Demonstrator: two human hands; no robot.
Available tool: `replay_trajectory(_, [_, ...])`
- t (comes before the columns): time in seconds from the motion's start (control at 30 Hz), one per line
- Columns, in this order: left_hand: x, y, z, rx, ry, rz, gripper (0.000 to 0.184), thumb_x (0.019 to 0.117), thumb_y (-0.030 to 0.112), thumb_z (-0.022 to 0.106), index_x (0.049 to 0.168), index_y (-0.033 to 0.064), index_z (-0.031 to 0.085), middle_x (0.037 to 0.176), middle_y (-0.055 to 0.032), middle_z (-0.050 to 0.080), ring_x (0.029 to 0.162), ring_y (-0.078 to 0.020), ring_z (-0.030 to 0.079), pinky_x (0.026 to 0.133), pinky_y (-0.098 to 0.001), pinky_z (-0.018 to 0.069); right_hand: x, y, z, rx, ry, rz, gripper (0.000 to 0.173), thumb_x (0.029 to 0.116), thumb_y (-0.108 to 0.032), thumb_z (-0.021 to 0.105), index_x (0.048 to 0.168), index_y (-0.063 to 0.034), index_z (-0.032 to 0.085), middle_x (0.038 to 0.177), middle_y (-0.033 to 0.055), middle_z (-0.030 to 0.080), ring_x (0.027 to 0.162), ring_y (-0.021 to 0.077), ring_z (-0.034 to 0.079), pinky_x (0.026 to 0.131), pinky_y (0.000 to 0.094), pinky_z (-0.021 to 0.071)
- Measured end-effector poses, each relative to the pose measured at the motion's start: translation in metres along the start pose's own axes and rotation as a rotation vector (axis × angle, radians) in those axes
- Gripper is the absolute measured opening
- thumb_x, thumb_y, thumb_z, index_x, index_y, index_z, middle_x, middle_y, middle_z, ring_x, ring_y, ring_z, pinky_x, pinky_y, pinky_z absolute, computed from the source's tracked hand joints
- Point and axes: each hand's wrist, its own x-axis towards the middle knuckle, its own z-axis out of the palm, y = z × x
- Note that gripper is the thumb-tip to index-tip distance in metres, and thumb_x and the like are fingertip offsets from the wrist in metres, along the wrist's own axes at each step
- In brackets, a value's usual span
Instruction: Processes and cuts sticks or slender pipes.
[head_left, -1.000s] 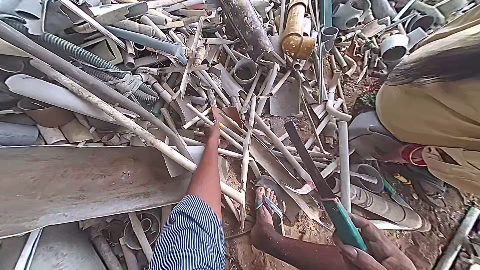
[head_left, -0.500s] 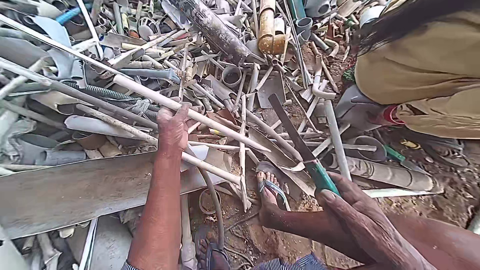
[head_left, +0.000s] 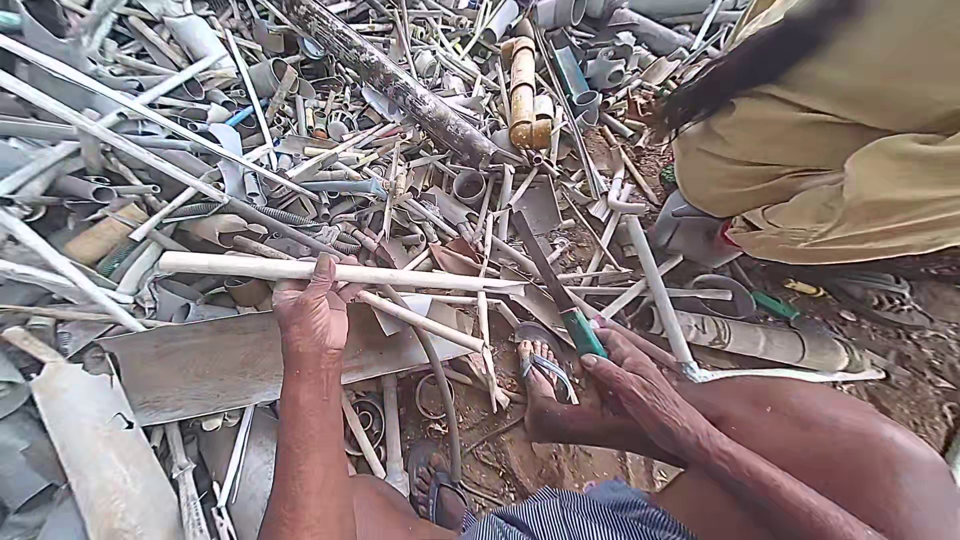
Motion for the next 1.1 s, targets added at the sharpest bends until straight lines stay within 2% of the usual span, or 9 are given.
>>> replay_trajectory(0.23, [-0.033, 0.003, -0.017, -0.024, 0.094, -0.024, 0.012, 0.1021, -0.007, 0.047, 0.106, 0.0050, 0.049, 0.082, -0.0071, 0.069, 0.070, -0.0221, 0.074, 0.064, -0.0415, 0.0650, -0.008, 0.024, 0.052, -0.166, -0.200, 0.055, 0.039, 0.0948, -0.016, 0.052, 0.131, -0.0021, 0.046, 0.086, 0.0034, 0.063, 0.060, 0.0094, 0.061, 0.055, 0.0260, 0.0530])
replay_trajectory(0.37, [-0.042, -0.020, -0.016, -0.287, 0.171, -0.040, 0.020, 0.1106, 0.009, 0.030, 0.105, 0.0085, 0.049, 0.079, -0.0041, 0.063, 0.074, -0.0215, 0.070, 0.079, -0.0462, 0.0618, -0.014, 0.018, 0.100, -0.361, -0.325, -0.069, 0.042, 0.1057, -0.025, 0.044, 0.138, 0.0014, 0.047, 0.090, 0.0086, 0.058, 0.068, 0.0139, 0.056, 0.065, 0.0324, 0.0504])
replay_trajectory(0.47, [-0.038, -0.030, -0.017, -0.461, 0.164, -0.006, 0.054, 0.1123, 0.039, 0.018, 0.073, 0.0186, 0.050, 0.053, 0.0053, 0.049, 0.052, -0.0123, 0.057, 0.066, -0.0387, 0.0593, -0.010, 0.024, 0.114, -0.367, -0.338, -0.111, 0.043, 0.1086, -0.027, 0.039, 0.140, 0.0019, 0.047, 0.092, 0.0096, 0.059, 0.069, 0.0144, 0.056, 0.068, 0.0327, 0.0509])
replay_trajectory(0.53, [-0.033, -0.035, -0.022, -0.503, 0.124, 0.008, 0.066, 0.1095, 0.052, 0.012, 0.062, 0.0204, 0.044, 0.045, 0.0062, 0.041, 0.043, -0.0118, 0.051, 0.059, -0.0369, 0.0568, 0.002, 0.041, 0.107, -0.324, -0.236, -0.063, 0.042, 0.1077, -0.025, 0.038, 0.138, 0.0030, 0.048, 0.085, 0.0057, 0.055, 0.064, 0.0114, 0.053, 0.063, 0.0305, 0.0492])
replay_trajectory(0.67, [-0.031, -0.057, -0.025, -0.489, 0.050, 0.012, 0.070, 0.1082, 0.054, 0.006, 0.058, 0.0205, 0.041, 0.042, 0.0062, 0.037, 0.038, -0.0115, 0.047, 0.052, -0.0345, 0.0542, 0.023, 0.069, 0.085, -0.331, 0.007, 0.117, 0.036, 0.1105, -0.020, 0.037, 0.133, 0.0044, 0.050, 0.088, 0.0084, 0.054, 0.071, 0.0141, 0.053, 0.069, 0.0325, 0.0487])
replay_trajectory(0.8, [-0.036, -0.069, -0.017, -0.481, 0.033, -0.026, 0.069, 0.1091, 0.052, 0.009, 0.058, 0.0198, 0.041, 0.041, 0.0060, 0.037, 0.036, -0.0107, 0.045, 0.048, -0.0314, 0.0519, 0.004, 0.049, 0.119, -0.496, -0.123, -0.034, 0.044, 0.1095, -0.020, 0.038, 0.144, 0.0053, 0.046, 0.108, 0.0221, 0.066, 0.092, 0.0284, 0.066, 0.087, 0.0444, 0.0519])
replay_trajectory(0.93, [-0.038, -0.069, -0.021, -0.547, 0.006, -0.017, 0.073, 0.1074, 0.055, 0.005, 0.055, 0.0199, 0.042, 0.041, 0.0064, 0.038, 0.036, -0.0094, 0.044, 0.046, -0.0296, 0.0493, 0.003, 0.049, 0.126, -0.466, -0.188, -0.156, 0.045, 0.1083, -0.021, 0.040, 0.145, 0.0046, 0.045, 0.104, 0.0196, 0.067, 0.086, 0.0238, 0.065, 0.083, 0.0406, 0.0529])
replay_trajectory(1.03, [-0.035, -0.065, -0.031, -0.509, -0.001, 0.047, 0.073, 0.1065, 0.054, 0.002, 0.058, 0.0208, 0.044, 0.044, 0.0062, 0.041, 0.040, -0.0105, 0.047, 0.048, -0.0310, 0.0503, 0.026, 0.077, 0.088, -0.352, -0.005, 0.066, 0.038, 0.1093, -0.020, 0.037, 0.137, 0.0037, 0.048, 0.085, 0.0086, 0.054, 0.066, 0.0153, 0.053, 0.066, 0.0341, 0.0494])
replay_trajectory(1.1, [-0.036, -0.060, -0.031, -0.455, 0.057, 0.001, 0.069, 0.1094, 0.047, 0.006, 0.063, 0.0203, 0.049, 0.052, 0.0047, 0.052, 0.049, -0.0123, 0.058, 0.054, -0.0327, 0.0557, 0.029, 0.089, 0.074, -0.254, 0.056, 0.228, 0.031, 0.1122, -0.021, 0.036, 0.130, 0.0008, 0.049, 0.076, 0.0028, 0.047, 0.056, 0.0103, 0.048, 0.055, 0.0278, 0.0463])
